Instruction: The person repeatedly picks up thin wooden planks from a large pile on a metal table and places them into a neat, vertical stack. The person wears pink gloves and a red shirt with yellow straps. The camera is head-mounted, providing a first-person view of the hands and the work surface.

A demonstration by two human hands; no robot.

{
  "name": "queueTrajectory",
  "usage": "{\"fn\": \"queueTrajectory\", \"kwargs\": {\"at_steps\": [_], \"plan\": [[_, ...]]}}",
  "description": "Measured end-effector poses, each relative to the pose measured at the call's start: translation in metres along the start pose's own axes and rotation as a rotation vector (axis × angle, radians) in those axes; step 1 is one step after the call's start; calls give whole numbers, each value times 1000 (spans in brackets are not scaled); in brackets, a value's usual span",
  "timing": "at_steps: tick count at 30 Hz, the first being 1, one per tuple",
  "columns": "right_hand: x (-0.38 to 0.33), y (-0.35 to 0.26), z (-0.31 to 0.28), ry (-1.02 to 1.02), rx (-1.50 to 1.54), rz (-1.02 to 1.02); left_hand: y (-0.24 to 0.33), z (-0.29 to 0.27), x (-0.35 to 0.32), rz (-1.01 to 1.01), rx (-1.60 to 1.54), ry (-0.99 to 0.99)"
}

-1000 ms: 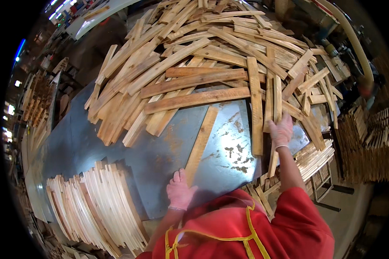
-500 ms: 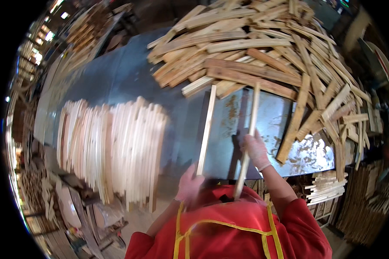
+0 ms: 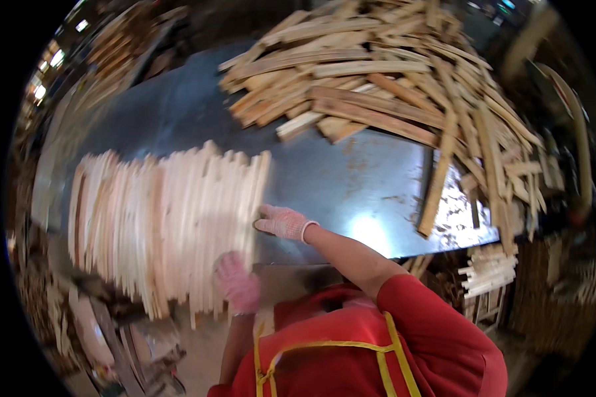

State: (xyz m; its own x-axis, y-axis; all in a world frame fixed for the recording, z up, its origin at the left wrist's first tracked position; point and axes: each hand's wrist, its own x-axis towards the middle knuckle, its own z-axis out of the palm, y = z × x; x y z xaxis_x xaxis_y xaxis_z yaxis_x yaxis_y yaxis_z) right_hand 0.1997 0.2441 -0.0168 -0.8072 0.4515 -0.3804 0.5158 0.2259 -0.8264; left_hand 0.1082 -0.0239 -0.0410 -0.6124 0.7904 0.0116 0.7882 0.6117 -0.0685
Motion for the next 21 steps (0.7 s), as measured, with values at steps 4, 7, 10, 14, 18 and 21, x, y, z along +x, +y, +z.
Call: {"fn": "queueTrajectory", "kwargs": {"at_steps": [4,7,10,14,18,21], "plan": [[-57,88,-121,646,-279,55,3,-13,0,-21,-69,-106],[-154,185,-211,1099,-824,442,25,-17,2,133,-76,-69],[-223,235,-231,1159,-260,893,78,-37,14,284,-137,-141],[-216,168,-156,1053,219,569,150,-36,36,412,-398,-235],[-204,147,-119,469,280,362,233,-47,60,473,-483,-250],[-179,152,-194,52,5,135,260,-50,83,484,-295,-329]]}}
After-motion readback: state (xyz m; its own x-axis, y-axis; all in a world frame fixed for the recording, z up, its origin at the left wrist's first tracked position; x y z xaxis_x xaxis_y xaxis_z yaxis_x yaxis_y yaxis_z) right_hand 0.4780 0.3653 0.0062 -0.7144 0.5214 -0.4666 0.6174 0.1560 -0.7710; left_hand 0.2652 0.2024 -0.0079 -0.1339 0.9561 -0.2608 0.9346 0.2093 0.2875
